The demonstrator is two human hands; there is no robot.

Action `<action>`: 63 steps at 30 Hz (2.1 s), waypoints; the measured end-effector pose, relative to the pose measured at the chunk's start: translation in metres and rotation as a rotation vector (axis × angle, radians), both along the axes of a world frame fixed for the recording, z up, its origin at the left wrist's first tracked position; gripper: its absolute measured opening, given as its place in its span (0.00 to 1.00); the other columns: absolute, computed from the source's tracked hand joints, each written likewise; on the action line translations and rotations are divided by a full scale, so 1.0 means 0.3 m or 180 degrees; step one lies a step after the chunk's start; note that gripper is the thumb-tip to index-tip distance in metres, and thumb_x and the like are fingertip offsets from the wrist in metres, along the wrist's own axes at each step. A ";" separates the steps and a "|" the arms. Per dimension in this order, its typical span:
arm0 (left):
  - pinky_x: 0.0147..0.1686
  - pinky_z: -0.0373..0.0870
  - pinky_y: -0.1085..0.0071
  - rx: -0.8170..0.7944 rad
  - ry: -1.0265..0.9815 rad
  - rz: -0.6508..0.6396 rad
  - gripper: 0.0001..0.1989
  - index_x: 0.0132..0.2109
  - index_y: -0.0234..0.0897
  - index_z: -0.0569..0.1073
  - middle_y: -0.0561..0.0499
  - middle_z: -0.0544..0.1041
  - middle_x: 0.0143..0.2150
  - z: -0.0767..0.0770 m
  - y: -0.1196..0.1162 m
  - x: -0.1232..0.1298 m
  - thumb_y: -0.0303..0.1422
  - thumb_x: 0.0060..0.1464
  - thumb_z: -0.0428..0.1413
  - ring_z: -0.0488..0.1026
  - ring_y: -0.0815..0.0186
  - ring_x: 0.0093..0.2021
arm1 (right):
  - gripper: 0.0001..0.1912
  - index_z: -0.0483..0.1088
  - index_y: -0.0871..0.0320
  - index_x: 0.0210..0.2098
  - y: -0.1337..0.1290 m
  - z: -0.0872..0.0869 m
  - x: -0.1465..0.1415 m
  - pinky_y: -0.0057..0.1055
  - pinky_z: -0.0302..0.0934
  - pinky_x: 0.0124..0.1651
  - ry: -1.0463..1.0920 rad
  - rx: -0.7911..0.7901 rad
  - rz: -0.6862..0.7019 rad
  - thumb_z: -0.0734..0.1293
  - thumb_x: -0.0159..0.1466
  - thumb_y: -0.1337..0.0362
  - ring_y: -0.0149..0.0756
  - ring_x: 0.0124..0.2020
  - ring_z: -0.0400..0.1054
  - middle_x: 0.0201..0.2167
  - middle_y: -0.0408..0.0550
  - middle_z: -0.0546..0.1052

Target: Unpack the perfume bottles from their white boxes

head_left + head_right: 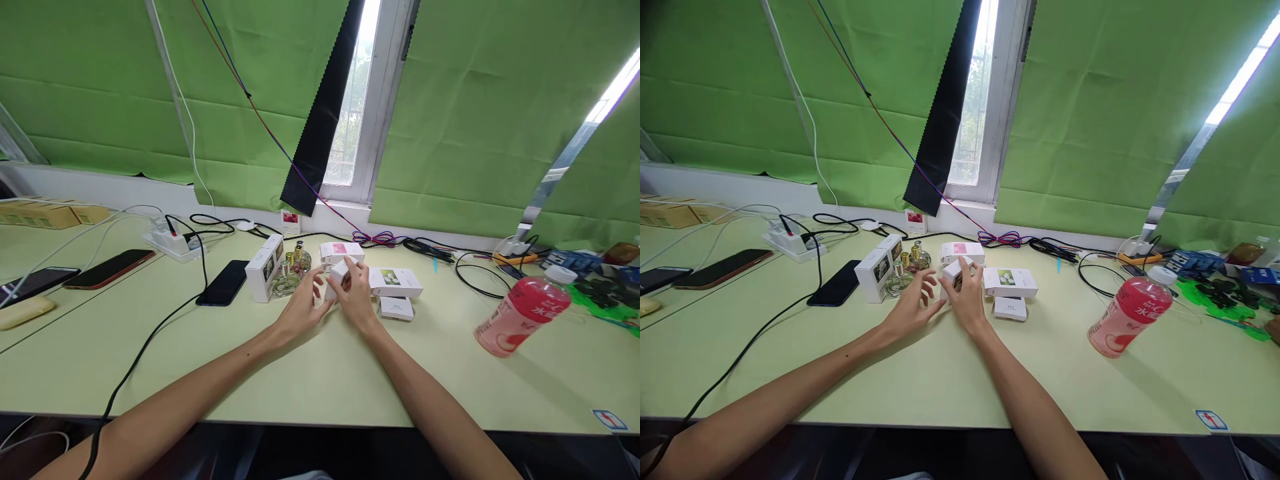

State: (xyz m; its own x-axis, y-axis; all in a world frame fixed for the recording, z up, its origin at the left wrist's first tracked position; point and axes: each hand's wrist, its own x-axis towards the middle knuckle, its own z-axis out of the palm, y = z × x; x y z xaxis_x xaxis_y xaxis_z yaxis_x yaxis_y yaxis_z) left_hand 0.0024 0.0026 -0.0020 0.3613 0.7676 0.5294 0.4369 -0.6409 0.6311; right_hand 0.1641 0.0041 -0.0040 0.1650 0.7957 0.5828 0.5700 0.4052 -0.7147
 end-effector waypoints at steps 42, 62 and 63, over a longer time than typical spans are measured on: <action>0.60 0.65 0.55 -0.0169 0.0955 -0.0243 0.39 0.70 0.38 0.56 0.42 0.60 0.70 -0.036 0.070 -0.007 0.37 0.53 0.58 0.65 0.50 0.65 | 0.36 0.54 0.48 0.69 0.017 -0.020 -0.002 0.49 0.68 0.52 -0.0491 0.0312 -0.0182 0.60 0.63 0.72 0.40 0.41 0.72 0.68 0.61 0.46; 0.54 0.71 0.59 -0.0067 0.0739 -0.0015 0.29 0.63 0.37 0.67 0.43 0.75 0.59 -0.046 0.090 0.016 0.34 0.53 0.57 0.75 0.53 0.53 | 0.16 0.70 0.59 0.52 0.006 -0.001 -0.027 0.39 0.70 0.49 -0.0404 0.0615 0.0188 0.58 0.68 0.69 0.42 0.46 0.71 0.47 0.56 0.72; 0.51 0.72 0.60 -0.0067 0.0668 0.0052 0.27 0.60 0.36 0.69 0.42 0.77 0.56 -0.049 0.091 0.016 0.33 0.53 0.56 0.76 0.55 0.49 | 0.15 0.70 0.59 0.51 0.009 -0.005 -0.028 0.39 0.70 0.49 -0.0438 0.0546 0.0302 0.58 0.68 0.68 0.41 0.45 0.72 0.46 0.56 0.74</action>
State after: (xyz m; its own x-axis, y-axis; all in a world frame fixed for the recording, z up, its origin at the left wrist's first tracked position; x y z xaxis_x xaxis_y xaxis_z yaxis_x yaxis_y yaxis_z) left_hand 0.0072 0.0299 -0.0166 0.4494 0.7844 0.4275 0.5704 -0.6203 0.5384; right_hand 0.1556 0.0069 -0.0056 0.0039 0.6912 0.7227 0.6108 0.5706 -0.5490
